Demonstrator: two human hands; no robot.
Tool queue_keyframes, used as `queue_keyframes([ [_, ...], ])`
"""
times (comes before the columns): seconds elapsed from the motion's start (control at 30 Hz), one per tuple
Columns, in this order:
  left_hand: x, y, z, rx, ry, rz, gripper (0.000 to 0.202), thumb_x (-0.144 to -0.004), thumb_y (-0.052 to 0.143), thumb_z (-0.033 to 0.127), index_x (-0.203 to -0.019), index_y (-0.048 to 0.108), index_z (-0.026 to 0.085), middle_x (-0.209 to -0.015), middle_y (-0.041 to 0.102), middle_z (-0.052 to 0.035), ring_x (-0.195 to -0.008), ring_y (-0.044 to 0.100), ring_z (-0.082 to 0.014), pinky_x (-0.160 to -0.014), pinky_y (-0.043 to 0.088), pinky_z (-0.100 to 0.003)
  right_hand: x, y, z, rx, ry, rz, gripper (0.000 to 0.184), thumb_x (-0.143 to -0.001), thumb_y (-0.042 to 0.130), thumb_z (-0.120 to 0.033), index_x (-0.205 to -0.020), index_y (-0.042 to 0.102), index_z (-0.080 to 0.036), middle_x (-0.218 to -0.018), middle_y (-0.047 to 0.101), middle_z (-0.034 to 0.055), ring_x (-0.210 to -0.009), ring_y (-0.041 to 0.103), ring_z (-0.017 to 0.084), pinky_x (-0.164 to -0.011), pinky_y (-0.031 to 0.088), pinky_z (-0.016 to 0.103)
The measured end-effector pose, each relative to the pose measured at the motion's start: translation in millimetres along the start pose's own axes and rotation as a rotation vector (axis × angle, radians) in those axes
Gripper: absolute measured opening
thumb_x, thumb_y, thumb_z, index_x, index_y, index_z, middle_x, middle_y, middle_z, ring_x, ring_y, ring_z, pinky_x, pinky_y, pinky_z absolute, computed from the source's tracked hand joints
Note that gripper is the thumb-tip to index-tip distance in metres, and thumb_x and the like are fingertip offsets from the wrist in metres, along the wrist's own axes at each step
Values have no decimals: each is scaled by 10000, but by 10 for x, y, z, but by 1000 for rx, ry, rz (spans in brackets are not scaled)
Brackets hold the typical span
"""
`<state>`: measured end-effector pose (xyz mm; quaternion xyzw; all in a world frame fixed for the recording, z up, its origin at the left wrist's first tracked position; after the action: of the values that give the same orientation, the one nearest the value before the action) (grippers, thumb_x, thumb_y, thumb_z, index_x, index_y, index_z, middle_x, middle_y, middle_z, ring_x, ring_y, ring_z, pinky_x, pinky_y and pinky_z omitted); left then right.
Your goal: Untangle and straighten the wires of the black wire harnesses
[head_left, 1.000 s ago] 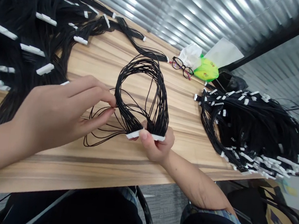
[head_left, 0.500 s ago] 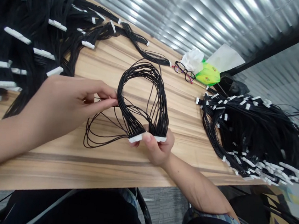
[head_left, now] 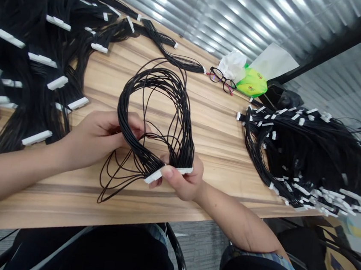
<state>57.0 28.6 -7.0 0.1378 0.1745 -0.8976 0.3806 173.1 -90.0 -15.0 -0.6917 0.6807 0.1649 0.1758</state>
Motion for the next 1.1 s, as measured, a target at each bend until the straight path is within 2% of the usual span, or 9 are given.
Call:
queue_keyframes([
  [0.2, -34, 15, -54, 16, -31, -37, 438, -876, 724, 645, -730, 739, 232, -629, 654, 35, -584, 603, -65, -594, 571, -146, -7, 12, 22, 1, 59, 6, 408, -1031, 596, -354, -687, 671, -148, -603, 697, 21, -554, 648, 82, -501, 531, 165],
  [0.27, -24, -9, -108, -10, -68, -24, 373, -900, 720, 595, -825, 761, 233, -739, 712, 17, -665, 641, -86, -645, 590, -179, -9, -1, 27, 26, 59, 29, 428, -1032, 592, -386, -678, 660, -155, -594, 695, 14, -542, 650, 81, -492, 534, 163],
  [0.4, 19, -71, -171, -92, -141, 10, 164, -973, 623, 319, -1007, 749, 221, -974, 774, -10, -831, 673, -112, -752, 584, -215, -2, -52, 38, 95, 44, 88, 416, -1032, 581, -409, -696, 675, -183, -595, 711, 5, -515, 653, 85, -460, 530, 173],
  [0.57, 71, -115, -68, -208, -112, 30, 112, -927, 655, 276, -1022, 696, 234, -978, 675, 6, -648, 515, -75, -560, 420, -217, 20, -138, -2, 151, -15, 176, 385, -1027, 596, -369, -697, 692, -195, -596, 724, 0, -517, 671, 96, -463, 544, 187],
  [0.67, 93, -152, 127, -314, 42, 71, 74, -934, 678, 234, -941, 604, 239, -825, 529, 51, -579, 399, -60, -535, 345, -240, 40, -231, 21, 200, 6, 290, 426, -1040, 564, -400, -690, 698, -198, -604, 737, 9, -512, 682, 109, -467, 567, 208],
  [0.77, 157, -32, 352, -513, 337, -60, 129, -972, 669, 219, -866, 603, 253, -703, 582, 78, -599, 508, -68, -590, 408, -235, 50, -272, 68, 183, 29, 339, 434, -1047, 545, -411, -701, 700, -200, -601, 740, 12, -498, 685, 118, -460, 571, 221],
  [0.83, 217, 39, 387, -606, 445, -150, 79, -1002, 639, 238, -999, 661, 314, -852, 741, 93, -681, 653, -71, -631, 483, -218, 48, -256, 83, 143, 27, 320, 405, -1046, 552, -390, -721, 703, -202, -607, 744, 8, -510, 695, 120, -472, 575, 221],
  [0.9, 260, 54, 376, -691, 498, -172, 216, -1002, 643, 246, -1168, 669, 382, -1000, 792, 103, -778, 731, -85, -664, 522, -217, 47, -230, 77, 130, 22, 297, 379, -1040, 571, -366, -728, 706, -200, -618, 747, 5, -530, 701, 117, -497, 580, 220],
  [1.1, 346, 38, 423, -800, 596, -152, 476, -1001, 571, 156, -1308, 642, 513, -1050, 799, 125, -756, 736, -111, -630, 479, -259, 50, -160, 71, 156, 42, 253, 382, -1021, 598, -396, -718, 711, -192, -612, 748, 9, -509, 681, 115, -481, 576, 221],
])
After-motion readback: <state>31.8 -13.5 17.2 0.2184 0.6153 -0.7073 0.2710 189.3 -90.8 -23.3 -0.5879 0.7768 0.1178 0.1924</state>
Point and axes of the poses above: each hand's wrist, its own x-axis away from the middle knuckle, its own y-axis out of the palm, z = x × y, the point moved 7 cm from there along -x, towards the middle knuckle
